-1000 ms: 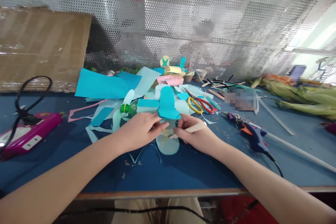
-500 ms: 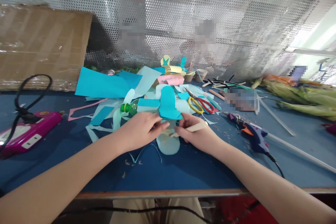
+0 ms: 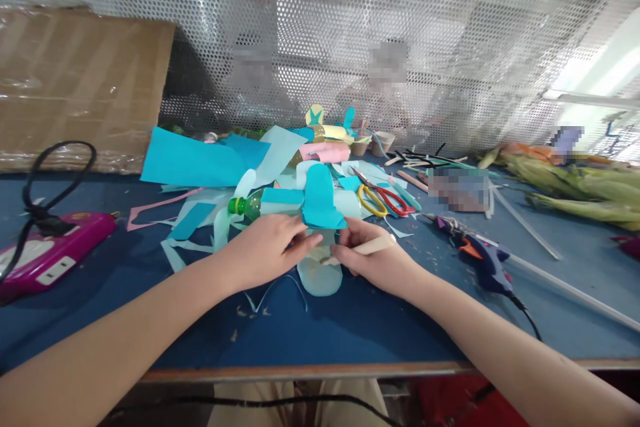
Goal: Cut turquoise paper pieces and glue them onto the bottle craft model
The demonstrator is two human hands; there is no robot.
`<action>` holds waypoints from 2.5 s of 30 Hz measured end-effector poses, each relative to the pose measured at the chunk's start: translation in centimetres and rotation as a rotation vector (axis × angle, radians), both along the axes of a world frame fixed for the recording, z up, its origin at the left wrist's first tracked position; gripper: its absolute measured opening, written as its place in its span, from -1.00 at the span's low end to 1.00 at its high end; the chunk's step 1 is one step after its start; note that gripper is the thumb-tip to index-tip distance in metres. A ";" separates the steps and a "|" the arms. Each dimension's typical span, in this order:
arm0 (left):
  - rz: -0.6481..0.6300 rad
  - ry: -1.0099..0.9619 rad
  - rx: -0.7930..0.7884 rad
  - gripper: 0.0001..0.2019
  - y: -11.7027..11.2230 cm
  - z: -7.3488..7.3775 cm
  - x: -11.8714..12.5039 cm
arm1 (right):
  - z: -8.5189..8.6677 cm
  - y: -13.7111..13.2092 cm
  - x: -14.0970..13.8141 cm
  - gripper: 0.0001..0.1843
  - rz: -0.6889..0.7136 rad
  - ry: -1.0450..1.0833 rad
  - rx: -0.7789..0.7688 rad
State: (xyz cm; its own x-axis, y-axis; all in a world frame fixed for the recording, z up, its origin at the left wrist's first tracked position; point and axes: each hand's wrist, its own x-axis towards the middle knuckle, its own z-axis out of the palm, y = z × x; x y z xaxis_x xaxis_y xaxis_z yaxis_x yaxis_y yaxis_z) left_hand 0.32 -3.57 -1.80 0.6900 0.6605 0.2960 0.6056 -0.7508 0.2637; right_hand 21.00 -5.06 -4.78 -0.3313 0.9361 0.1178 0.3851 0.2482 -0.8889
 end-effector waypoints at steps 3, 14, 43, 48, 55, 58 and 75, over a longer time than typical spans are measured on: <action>-0.003 -0.007 0.006 -0.70 0.0 0.0 0.0 | -0.1 0.0 0.1 -0.79 -0.053 0.000 0.031; 0.000 0.000 -0.016 -0.66 -0.1 0.2 0.1 | 0.0 0.1 0.0 -0.78 -0.041 -0.008 0.005; -0.005 0.003 -0.057 -0.74 -0.1 0.2 0.0 | 0.1 -0.1 0.1 -0.80 -0.021 0.027 -0.025; 0.015 0.017 -0.002 -0.68 -0.1 0.1 0.1 | 0.3 -0.2 0.0 -0.80 0.010 0.033 -0.043; -0.001 -0.007 -0.037 -0.76 -0.1 0.2 0.1 | 0.3 -0.2 -0.1 -0.81 0.013 0.045 -0.062; 0.000 -0.006 -0.009 -0.71 -0.1 0.2 0.1 | 0.2 -0.1 0.0 -0.81 0.019 0.042 -0.080; 0.001 0.007 -0.073 -0.73 0.0 0.1 -0.1 | 0.3 0.0 0.1 -0.79 0.022 0.035 -0.114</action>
State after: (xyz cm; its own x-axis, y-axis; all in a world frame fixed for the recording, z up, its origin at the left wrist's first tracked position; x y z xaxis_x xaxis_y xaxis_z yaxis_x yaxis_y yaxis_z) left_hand 0.25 -3.54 -1.65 0.6909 0.6811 0.2425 0.6087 -0.7290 0.3131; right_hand 21.07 -5.04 -4.45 -0.3498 0.9366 0.0230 0.3489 0.1530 -0.9246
